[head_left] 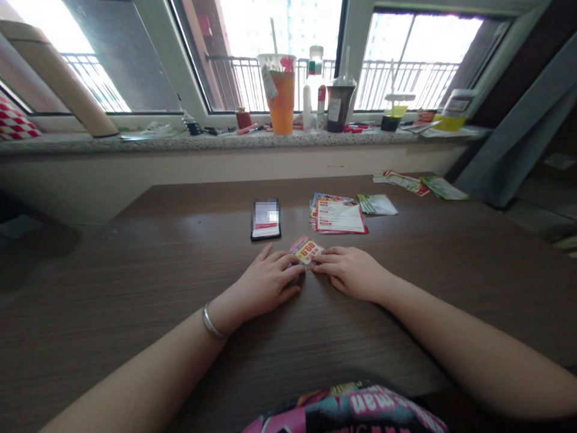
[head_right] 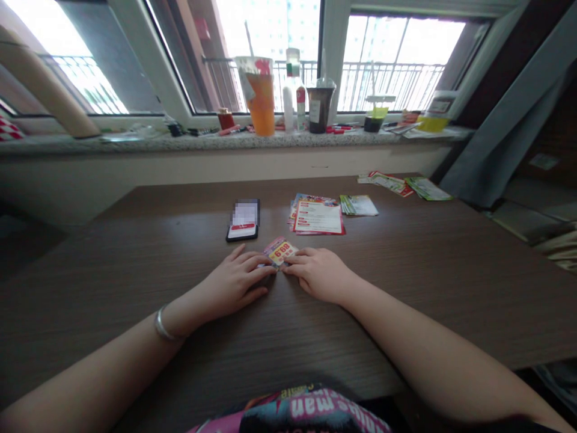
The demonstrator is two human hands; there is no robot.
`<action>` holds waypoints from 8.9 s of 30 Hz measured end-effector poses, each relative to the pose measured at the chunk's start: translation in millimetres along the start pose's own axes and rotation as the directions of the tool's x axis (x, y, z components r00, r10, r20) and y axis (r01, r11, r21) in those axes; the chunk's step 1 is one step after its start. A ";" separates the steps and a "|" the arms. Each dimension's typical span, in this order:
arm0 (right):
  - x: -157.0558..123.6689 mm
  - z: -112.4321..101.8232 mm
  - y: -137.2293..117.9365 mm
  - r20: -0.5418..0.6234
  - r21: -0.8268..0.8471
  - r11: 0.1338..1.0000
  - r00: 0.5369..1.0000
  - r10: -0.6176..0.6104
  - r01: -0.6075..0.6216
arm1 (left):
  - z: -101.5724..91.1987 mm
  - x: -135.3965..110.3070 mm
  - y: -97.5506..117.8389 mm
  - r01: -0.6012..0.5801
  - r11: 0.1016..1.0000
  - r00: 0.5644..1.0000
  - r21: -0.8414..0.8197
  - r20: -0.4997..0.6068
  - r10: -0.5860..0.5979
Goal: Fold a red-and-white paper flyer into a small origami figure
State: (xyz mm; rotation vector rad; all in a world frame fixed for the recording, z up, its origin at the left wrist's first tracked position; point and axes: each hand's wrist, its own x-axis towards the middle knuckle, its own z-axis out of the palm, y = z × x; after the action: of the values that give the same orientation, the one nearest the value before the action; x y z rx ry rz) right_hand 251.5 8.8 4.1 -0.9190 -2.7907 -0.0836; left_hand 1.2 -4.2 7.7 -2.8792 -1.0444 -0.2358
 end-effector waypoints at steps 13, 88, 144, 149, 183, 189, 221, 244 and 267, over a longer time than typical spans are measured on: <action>-4.9 -2.1 5.1 -0.002 0.038 0.999 1.000 -0.004 0.004 | -14.9 -2.7 -8.6 0.012 0.998 0.999 0.053 0.049 -0.015; -7.2 -1.4 9.6 0.018 0.048 0.981 0.982 0.186 -0.187 | 0.6 -4.7 -10.6 -0.095 0.980 0.995 -0.174 -0.050 0.088; -10.5 -2.3 4.2 -0.024 0.103 0.967 0.971 0.237 -0.234 | 12.1 -10.2 -17.4 0.038 0.993 0.993 -0.112 -0.109 -0.050; -10.7 -2.6 3.4 -0.037 0.137 0.952 0.959 0.282 -0.275 | 16.0 -10.3 -18.1 0.126 0.986 0.982 -0.111 -0.127 -0.140; -10.4 5.1 12.2 -0.042 0.275 0.794 0.819 0.573 -0.542 | 23.5 -8.5 -24.2 0.134 0.979 0.983 -0.154 -0.100 -0.151; -9.7 5.4 13.8 -0.062 0.190 0.831 0.838 0.542 -0.523 | 20.5 -8.4 -23.1 0.079 0.985 0.994 -0.151 -0.066 -0.090; -11.4 -3.4 11.9 0.015 0.203 0.979 1.000 -0.024 0.021 | 14.1 -8.4 -19.2 0.014 0.994 1.000 -0.111 -0.017 -0.016; -10.9 -0.6 12.2 0.033 0.314 0.945 0.993 -0.109 0.093 | 10.5 -5.5 -17.7 -0.071 0.993 0.994 -0.089 0.072 0.077; -7.3 -4.2 15.9 -0.051 0.417 0.906 0.997 -0.052 0.068 | -0.9 -4.4 -7.7 -0.004 0.980 0.997 -0.198 0.075 0.020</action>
State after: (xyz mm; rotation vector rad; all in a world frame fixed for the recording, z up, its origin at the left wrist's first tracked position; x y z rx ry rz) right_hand 267.4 16.9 6.4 -0.7122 -2.6402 0.4675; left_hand -7.2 -1.2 7.9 -3.0938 -1.0728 -0.2433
